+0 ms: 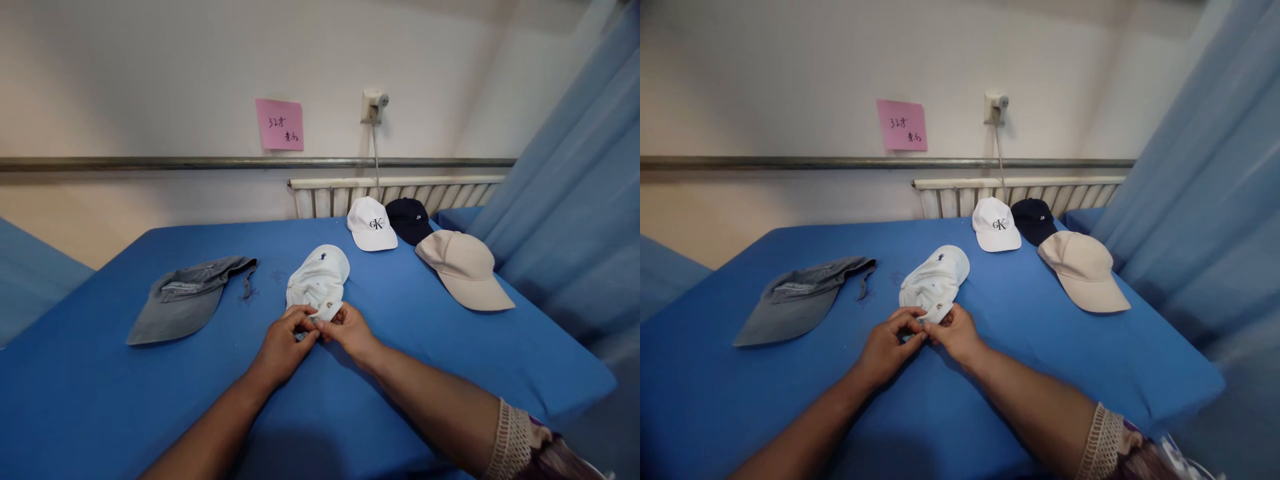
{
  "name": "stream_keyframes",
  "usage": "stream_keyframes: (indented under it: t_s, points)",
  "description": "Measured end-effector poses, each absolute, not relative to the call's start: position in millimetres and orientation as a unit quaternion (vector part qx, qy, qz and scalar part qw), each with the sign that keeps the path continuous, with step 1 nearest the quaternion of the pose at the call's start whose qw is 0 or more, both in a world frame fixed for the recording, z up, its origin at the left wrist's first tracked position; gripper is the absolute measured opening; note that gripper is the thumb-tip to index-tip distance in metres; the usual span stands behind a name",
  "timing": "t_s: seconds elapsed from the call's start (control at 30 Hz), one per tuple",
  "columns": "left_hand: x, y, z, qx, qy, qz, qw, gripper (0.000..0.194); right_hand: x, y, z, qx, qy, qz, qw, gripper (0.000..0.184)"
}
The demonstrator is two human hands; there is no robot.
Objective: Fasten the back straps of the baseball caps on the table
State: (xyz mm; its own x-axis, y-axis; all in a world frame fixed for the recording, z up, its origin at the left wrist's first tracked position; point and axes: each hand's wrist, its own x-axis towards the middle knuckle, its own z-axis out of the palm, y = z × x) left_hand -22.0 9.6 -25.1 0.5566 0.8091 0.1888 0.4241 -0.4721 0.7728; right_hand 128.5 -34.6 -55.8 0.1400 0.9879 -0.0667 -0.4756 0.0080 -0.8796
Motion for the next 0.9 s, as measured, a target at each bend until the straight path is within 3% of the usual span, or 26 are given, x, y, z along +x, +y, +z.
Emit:
stream_keyframes:
  t_s: [0.4,0.6,0.77,0.9]
  points:
    - [-21,7,-23,0.834,0.359,0.277,0.315,0.012,129,-35,-57,-0.432,-0.297,0.571,0.632,0.049]
    - [-22,6,-19,0.887,0.319,0.258,0.212,0.044,134,-35,-57,-0.433,-0.321,0.585,0.607,0.048]
    - [-25,8,-16,0.899,0.326,0.232,0.180,0.027,140,-33,-60,-0.415,-0.363,0.585,0.595,0.039]
    - [-28,14,-15,0.874,0.374,0.253,0.180,0.029,143,-30,-68,-0.479,-0.392,0.496,0.609,0.025]
